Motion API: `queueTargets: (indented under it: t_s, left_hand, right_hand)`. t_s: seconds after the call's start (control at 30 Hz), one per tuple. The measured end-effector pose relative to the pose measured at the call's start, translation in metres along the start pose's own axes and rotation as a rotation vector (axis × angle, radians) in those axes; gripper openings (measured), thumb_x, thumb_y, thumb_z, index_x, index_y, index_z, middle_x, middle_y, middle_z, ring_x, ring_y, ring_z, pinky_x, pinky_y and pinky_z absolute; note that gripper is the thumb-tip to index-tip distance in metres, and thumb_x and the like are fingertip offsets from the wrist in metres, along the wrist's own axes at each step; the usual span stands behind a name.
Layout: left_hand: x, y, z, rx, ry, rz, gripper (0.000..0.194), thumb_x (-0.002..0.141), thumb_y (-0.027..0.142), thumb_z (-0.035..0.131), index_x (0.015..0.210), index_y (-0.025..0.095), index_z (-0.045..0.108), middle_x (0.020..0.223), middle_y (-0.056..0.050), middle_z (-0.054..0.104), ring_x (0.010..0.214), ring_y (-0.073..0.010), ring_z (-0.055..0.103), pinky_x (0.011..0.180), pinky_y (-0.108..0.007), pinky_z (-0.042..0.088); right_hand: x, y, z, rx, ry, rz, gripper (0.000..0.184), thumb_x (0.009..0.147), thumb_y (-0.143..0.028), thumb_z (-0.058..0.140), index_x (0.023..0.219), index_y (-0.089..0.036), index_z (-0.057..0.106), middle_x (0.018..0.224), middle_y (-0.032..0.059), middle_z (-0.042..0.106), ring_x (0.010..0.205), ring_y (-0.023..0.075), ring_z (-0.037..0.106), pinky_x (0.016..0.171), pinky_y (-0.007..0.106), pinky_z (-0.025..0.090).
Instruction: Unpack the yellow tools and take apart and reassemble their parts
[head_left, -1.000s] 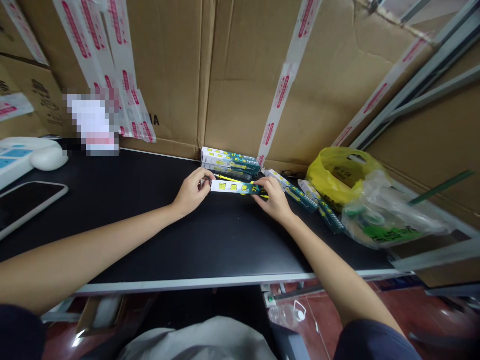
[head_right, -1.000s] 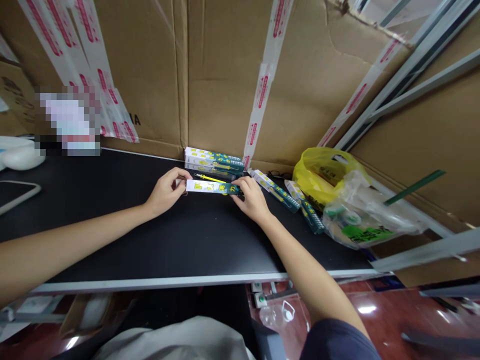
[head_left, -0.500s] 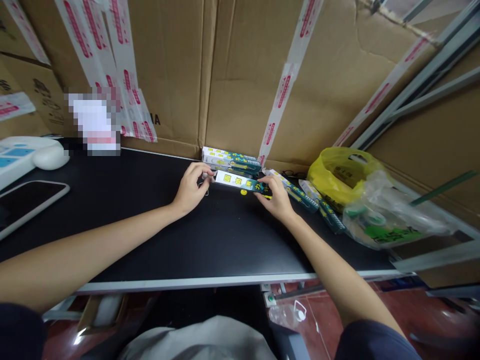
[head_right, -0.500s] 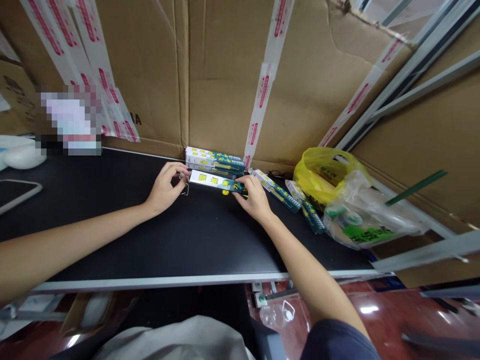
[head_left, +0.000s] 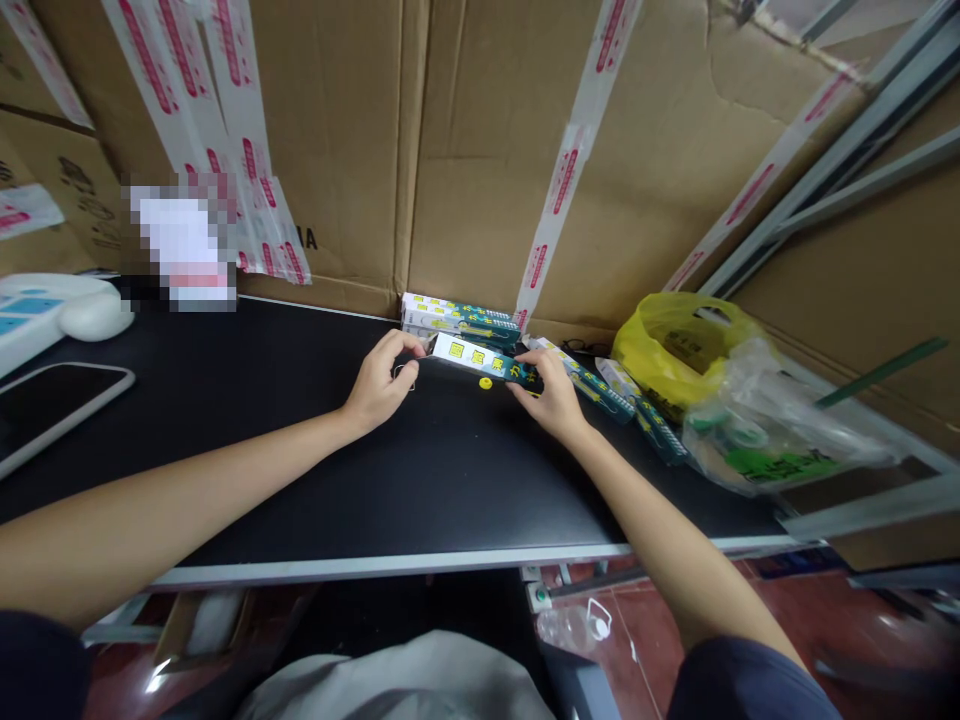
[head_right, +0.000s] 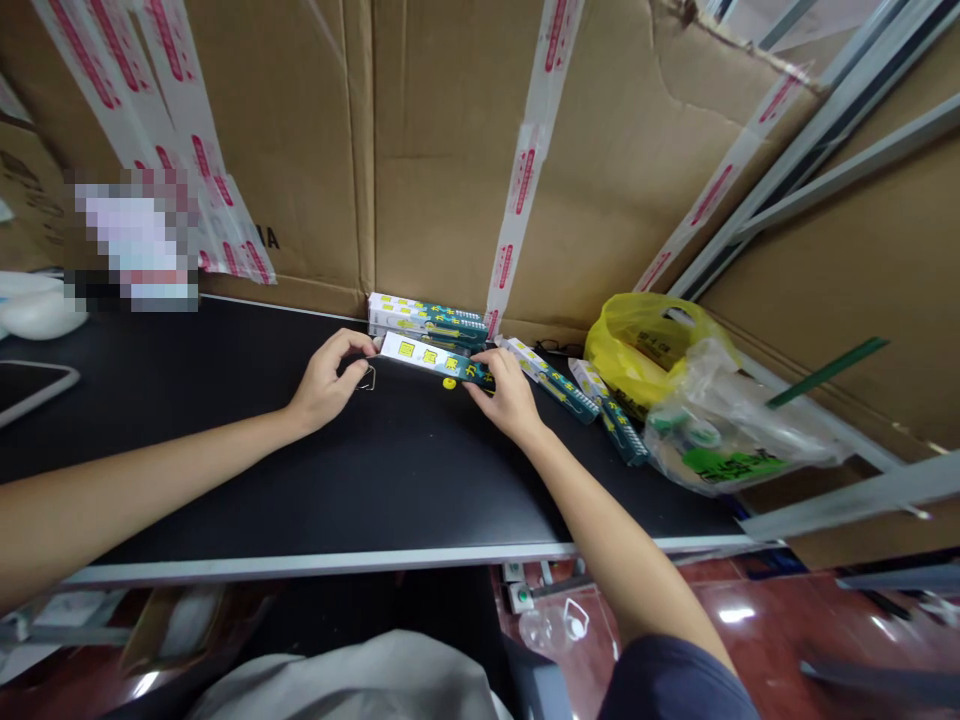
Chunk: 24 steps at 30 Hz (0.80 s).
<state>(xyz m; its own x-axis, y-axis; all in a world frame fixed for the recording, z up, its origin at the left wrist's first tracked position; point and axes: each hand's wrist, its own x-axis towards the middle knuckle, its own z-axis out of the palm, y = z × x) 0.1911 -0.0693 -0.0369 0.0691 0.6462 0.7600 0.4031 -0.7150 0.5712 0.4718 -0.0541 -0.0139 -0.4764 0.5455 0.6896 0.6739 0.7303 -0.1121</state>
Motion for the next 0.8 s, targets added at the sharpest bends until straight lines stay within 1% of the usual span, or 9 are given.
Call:
queueTargets:
  t_s: [0.1,0.17,0.3,0.4,0.5,0.57,0.63,0.7,0.8]
  left_hand:
    - [0.001,0.001,-0.001,-0.023,-0.013,-0.006,0.015,0.091,0.020,0.041,0.086,0.018,0.056,0.089,-0.003,0.056,0.087,-0.0168,0.055,0.082,-0.031,0.044]
    - [0.001,0.001,-0.001,-0.023,-0.005,0.001,0.020,0.094,0.024,0.040,0.084,0.018,0.057,0.088,-0.004,0.057,0.088,-0.0168,0.056,0.083,-0.031,0.044]
    - [0.002,0.000,0.000,-0.039,0.015,0.002,0.025,0.095,0.028,0.041,0.083,0.017,0.059,0.088,-0.004,0.058,0.088,-0.0166,0.056,0.083,-0.031,0.044]
    - [0.001,-0.001,0.001,-0.067,0.029,-0.020,0.029,0.096,0.029,0.039,0.079,0.017,0.060,0.085,-0.004,0.058,0.086,-0.0159,0.057,0.080,-0.031,0.044]
    - [0.001,-0.003,0.001,-0.069,0.047,-0.037,0.027,0.094,0.028,0.044,0.074,0.017,0.059,0.082,-0.003,0.058,0.082,-0.0152,0.057,0.077,-0.030,0.045]
    - [0.000,-0.004,0.002,-0.078,0.049,-0.049,0.020,0.091,0.027,0.049,0.080,0.017,0.061,0.083,-0.002,0.058,0.082,-0.0150,0.057,0.076,-0.029,0.046]
    - [0.000,-0.006,0.004,-0.107,0.042,-0.069,0.013,0.089,0.025,0.053,0.091,0.017,0.063,0.087,-0.003,0.059,0.082,-0.0146,0.057,0.076,-0.029,0.047]
    - [-0.001,-0.007,0.006,-0.139,0.037,-0.095,0.016,0.087,0.024,0.055,0.101,0.017,0.060,0.091,-0.003,0.060,0.084,-0.0145,0.058,0.079,-0.030,0.048]
    - [-0.002,-0.010,0.007,-0.173,0.032,-0.117,0.021,0.086,0.023,0.056,0.106,0.017,0.056,0.092,-0.004,0.061,0.086,-0.0148,0.059,0.082,-0.031,0.048]
  right_hand:
    - [0.000,0.001,0.000,-0.001,-0.005,-0.007,0.027,0.082,-0.024,0.062,0.107,-0.023,0.051,0.102,0.0091,0.058,0.098,0.0267,0.056,0.086,0.045,0.048]
    - [0.000,0.001,0.000,0.003,-0.016,-0.015,0.027,0.082,-0.024,0.062,0.107,-0.023,0.051,0.102,0.0093,0.058,0.098,0.0267,0.056,0.087,0.045,0.048]
    - [-0.001,0.001,0.001,0.011,-0.031,-0.019,0.027,0.082,-0.024,0.062,0.107,-0.022,0.051,0.103,0.0093,0.058,0.099,0.0262,0.055,0.087,0.043,0.048]
    - [-0.001,0.000,0.001,0.014,-0.040,-0.026,0.028,0.082,-0.023,0.062,0.107,-0.022,0.051,0.104,0.0091,0.058,0.099,0.0260,0.055,0.087,0.043,0.048]
    - [-0.001,-0.001,0.001,0.008,-0.054,-0.027,0.027,0.082,-0.023,0.062,0.107,-0.022,0.051,0.104,0.0091,0.058,0.100,0.0261,0.055,0.087,0.042,0.048]
    - [-0.001,-0.001,0.000,0.007,-0.050,-0.018,0.027,0.082,-0.024,0.062,0.107,-0.022,0.052,0.103,0.0090,0.058,0.099,0.0261,0.055,0.087,0.042,0.048]
    - [-0.001,-0.001,0.000,0.007,-0.040,-0.011,0.027,0.082,-0.024,0.062,0.107,-0.022,0.052,0.103,0.0091,0.058,0.098,0.0262,0.056,0.087,0.043,0.048]
    - [-0.001,0.000,-0.001,0.007,-0.035,-0.011,0.027,0.082,-0.024,0.062,0.107,-0.022,0.052,0.103,0.0092,0.058,0.099,0.0263,0.055,0.087,0.043,0.048]
    - [0.000,0.000,-0.001,0.011,-0.040,-0.022,0.027,0.083,-0.024,0.061,0.108,-0.023,0.051,0.104,0.0095,0.058,0.100,0.0269,0.055,0.088,0.044,0.047]
